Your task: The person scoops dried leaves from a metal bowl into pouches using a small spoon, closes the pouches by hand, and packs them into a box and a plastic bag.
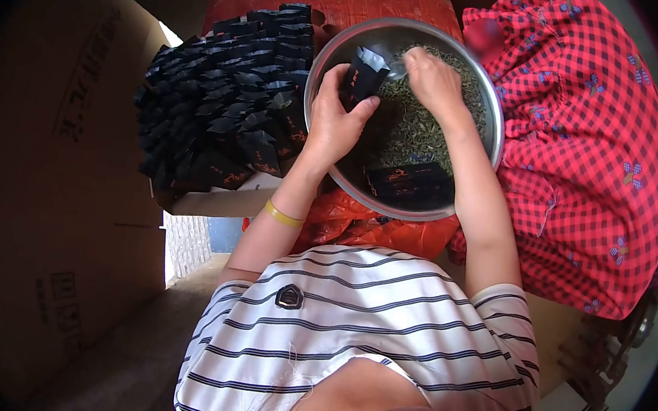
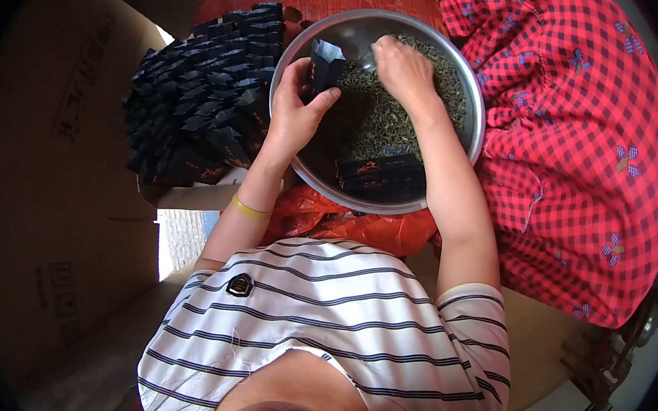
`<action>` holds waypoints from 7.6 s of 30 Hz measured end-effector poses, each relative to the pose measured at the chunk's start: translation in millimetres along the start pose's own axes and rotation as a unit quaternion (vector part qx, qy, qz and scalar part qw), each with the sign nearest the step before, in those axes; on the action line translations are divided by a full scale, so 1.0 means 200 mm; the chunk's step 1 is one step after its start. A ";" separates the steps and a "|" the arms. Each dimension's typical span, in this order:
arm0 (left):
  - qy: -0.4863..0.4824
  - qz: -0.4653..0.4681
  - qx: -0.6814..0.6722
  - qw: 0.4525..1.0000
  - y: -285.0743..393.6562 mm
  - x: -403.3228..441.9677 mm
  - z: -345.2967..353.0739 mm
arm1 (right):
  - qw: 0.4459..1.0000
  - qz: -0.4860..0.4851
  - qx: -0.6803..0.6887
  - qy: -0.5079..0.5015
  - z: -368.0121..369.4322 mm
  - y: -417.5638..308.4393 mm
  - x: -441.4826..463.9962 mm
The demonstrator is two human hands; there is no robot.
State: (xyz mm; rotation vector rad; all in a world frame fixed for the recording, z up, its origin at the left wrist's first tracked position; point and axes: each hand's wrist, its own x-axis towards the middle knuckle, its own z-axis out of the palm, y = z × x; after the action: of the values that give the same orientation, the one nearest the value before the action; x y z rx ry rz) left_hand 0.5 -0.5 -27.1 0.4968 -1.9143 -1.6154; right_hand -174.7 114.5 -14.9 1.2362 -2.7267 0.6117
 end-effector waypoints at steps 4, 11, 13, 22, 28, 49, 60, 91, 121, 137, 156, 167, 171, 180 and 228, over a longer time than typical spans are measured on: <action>-0.002 -0.005 0.006 1.000 0.01 0.00 0.00 | 0.985 0.018 0.150 -0.084 0.09 -0.01 0.00; -0.011 0.006 0.025 1.000 0.03 -0.01 0.00 | 0.911 0.149 0.382 -0.038 -0.04 0.05 0.07; -0.009 0.000 0.023 1.000 0.01 0.00 0.00 | 0.885 0.138 0.444 0.017 -0.08 0.07 0.07; -0.022 -0.022 0.046 0.998 0.05 -0.01 0.00 | 0.905 -0.048 0.390 0.166 -0.27 -0.11 -0.04; -0.032 -0.035 0.045 0.998 0.05 -0.01 0.00 | 0.921 -0.242 0.208 0.222 -0.34 -0.20 -0.07; -0.001 -0.008 -0.034 0.999 0.06 -0.02 -0.01 | 0.916 0.169 0.341 -0.127 0.08 0.04 0.06; -0.027 -0.021 0.034 0.999 0.04 -0.02 0.00 | 0.857 0.088 0.499 0.092 -0.23 -0.02 0.01; -0.063 0.022 0.120 0.990 0.11 -0.02 -0.02 | 0.931 -0.315 0.140 0.121 -0.26 -0.34 -0.14; -0.043 -0.021 -0.180 0.983 0.07 -0.01 -0.04 | 0.958 -0.087 0.220 -0.160 -0.19 -0.26 -0.11; 0.020 -0.042 -0.170 0.984 0.08 -0.03 -0.04 | 0.914 -0.086 0.385 -0.094 -0.20 -0.26 -0.12; 0.077 0.040 -0.124 0.988 0.05 0.00 -0.02 | 0.985 -0.071 0.075 0.136 -0.14 -0.02 -0.03; -0.184 0.083 0.073 0.977 0.10 -0.07 0.01 | 0.980 -0.127 0.043 0.147 -0.13 -0.08 -0.02; -0.382 0.082 0.224 0.893 0.19 -0.18 0.07 | 0.977 -0.111 0.095 0.152 -0.12 -0.08 0.00; -0.419 0.053 0.277 0.863 0.14 -0.20 0.10 | 0.987 -0.110 0.032 0.116 -0.12 -0.07 0.01; -0.088 -0.181 -0.182 0.963 0.04 -0.07 0.05 | 0.764 0.057 0.602 -0.226 -0.33 0.05 -0.07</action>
State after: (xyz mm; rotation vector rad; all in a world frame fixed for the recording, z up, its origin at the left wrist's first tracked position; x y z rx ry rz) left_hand 5.9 17.6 -23.8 0.5865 -1.6533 -2.2583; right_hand -178.7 155.4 38.6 1.4599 -2.6301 2.6604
